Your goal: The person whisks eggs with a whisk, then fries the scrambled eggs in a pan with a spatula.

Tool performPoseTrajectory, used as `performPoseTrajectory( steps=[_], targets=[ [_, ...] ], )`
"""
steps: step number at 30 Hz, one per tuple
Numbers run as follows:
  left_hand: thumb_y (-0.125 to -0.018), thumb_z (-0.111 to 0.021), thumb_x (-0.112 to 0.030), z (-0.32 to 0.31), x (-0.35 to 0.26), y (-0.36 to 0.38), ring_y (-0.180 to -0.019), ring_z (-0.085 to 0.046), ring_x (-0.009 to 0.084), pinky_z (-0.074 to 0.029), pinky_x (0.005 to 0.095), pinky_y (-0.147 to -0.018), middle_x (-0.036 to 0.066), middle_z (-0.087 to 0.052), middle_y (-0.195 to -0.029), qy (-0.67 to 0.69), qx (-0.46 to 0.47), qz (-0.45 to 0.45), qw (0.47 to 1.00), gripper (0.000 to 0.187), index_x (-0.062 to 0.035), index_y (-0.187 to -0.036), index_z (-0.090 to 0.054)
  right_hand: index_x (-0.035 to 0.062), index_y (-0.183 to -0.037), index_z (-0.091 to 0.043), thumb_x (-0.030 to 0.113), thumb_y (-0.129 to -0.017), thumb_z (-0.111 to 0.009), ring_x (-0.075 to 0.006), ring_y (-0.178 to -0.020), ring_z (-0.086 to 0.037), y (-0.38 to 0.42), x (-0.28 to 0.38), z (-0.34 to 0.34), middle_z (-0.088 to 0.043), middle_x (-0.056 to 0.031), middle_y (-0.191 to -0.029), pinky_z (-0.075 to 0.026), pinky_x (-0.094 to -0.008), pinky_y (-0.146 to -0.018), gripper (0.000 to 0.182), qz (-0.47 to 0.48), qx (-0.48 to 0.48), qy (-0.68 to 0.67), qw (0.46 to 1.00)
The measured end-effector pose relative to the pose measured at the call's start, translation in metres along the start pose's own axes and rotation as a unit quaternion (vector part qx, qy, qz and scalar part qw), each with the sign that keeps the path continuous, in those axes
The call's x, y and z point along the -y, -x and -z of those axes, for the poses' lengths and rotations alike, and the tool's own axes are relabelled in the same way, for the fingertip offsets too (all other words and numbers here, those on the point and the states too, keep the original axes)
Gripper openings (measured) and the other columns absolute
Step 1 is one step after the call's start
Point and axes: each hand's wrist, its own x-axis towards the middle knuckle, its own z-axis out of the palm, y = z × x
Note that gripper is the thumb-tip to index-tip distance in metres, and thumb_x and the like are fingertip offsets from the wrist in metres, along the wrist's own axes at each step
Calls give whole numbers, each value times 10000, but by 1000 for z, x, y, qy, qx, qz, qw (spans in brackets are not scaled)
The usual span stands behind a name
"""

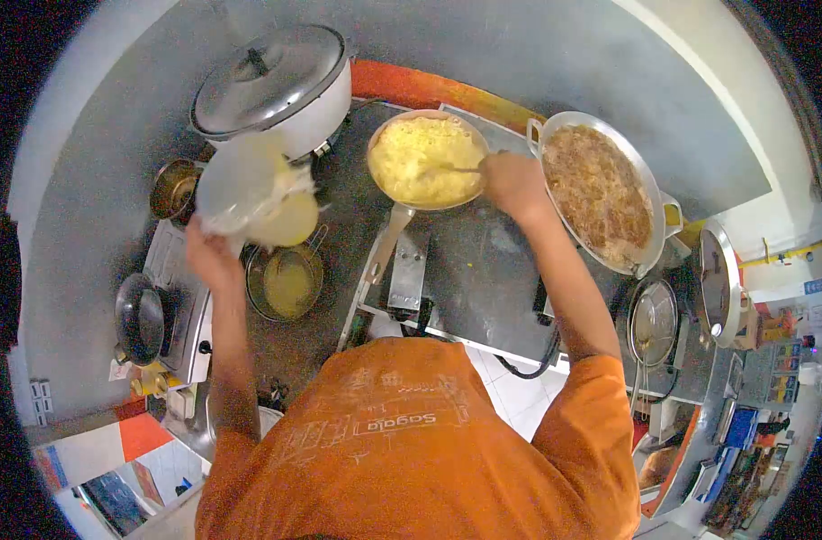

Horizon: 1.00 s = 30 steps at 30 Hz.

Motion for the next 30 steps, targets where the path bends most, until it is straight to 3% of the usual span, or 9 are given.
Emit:
performPoseTrajectory(
  steps=[8, 10, 14, 16, 18, 21, 24, 27, 30],
  targets=[
    [-980, -556, -231, 128, -64, 44, -960, -648, 156, -512, 284, -836, 76, -682, -1044, -15, -148, -37, 988, 282, 11, -1106, -622, 144, -933, -749, 120, -776, -644, -307, -844, -710, -41, 25, -35, -726, -116, -879, -558, -443, -708, 191, 55, 22, 4, 998],
    [-987, -538, -234, 170, -66, 55, -951, -644, 155, -504, 287, -837, 75, -672, -1044, -258, -186, -136, 938, 291, 16, -1109, -621, 114, -914, -734, 141, -788, -632, -317, -839, -712, -47, 22, -14, -726, -133, -887, -560, -444, -723, 164, 65, 23, 26, 997],
    [-1004, -491, -243, 240, -63, 70, -925, -619, 168, -492, 302, -822, 86, -653, -1057, -82, -278, -88, 953, 325, 30, -1120, -627, 122, -865, -740, 134, -766, -643, -321, -824, -704, -36, 16, 36, -707, -138, -871, -556, -457, -714, 139, 79, -2, 1, 997],
    [-989, -500, -256, 292, -47, 79, -877, -579, 198, -480, 312, -772, 106, -628, -1011, -212, -309, -95, 922, 351, 58, -1070, -634, 111, -854, -741, 107, -765, -636, -327, -832, -713, -37, 27, 23, -720, -142, -859, -559, -454, -716, 138, 93, 24, 38, 995],
    [-982, -501, -250, 294, -40, 94, -836, -557, 206, -474, 330, -722, 91, -610, -930, -368, -336, -134, 857, 344, 67, -1004, -632, 108, -859, -741, 99, -762, -639, -331, -836, -718, -44, 35, -18, -727, -147, -864, -561, -451, -719, 141, 107, 48, 75, 990],
    [-987, -472, -239, 245, -45, 112, -747, -534, 205, -455, 373, -651, 76, -570, -814, -280, -379, -150, 869, 345, 67, -885, -595, 102, -853, -740, 123, -749, -663, -328, -836, -723, -50, 21, 19, -728, -158, -881, -564, -453, -704, 131, 59, 54, 49, 996],
    [-997, -435, -241, 305, -28, 119, -678, -504, 212, -432, 401, -598, 67, -524, -734, -310, -417, -69, 852, 361, 56, -820, -540, 109, -843, -741, 134, -726, -679, -329, -786, -721, -48, -7, 33, -717, -151, -820, -566, -466, -683, 134, 64, -13, 42, 997],
    [-964, -477, -222, 294, -15, 139, -620, -477, 239, -427, 403, -602, 96, -523, -696, -615, -341, -127, 700, 310, 33, -792, -519, 112, -840, -741, 137, -719, -683, -337, -770, -718, -58, -17, 4, -714, -148, -803, -567, -471, -684, 136, 53, -4, 81, 995],
    [-945, -479, -223, 288, -2, 135, -658, -525, 281, -428, 437, -595, 126, -549, -717, -426, -426, -69, 795, 281, 7, -784, -502, 93, -837, -736, 137, -725, -674, -347, -779, -715, -65, -26, -25, -714, -156, -813, -569, -473, -695, 135, 68, 3, 65, 996]
  ],
)
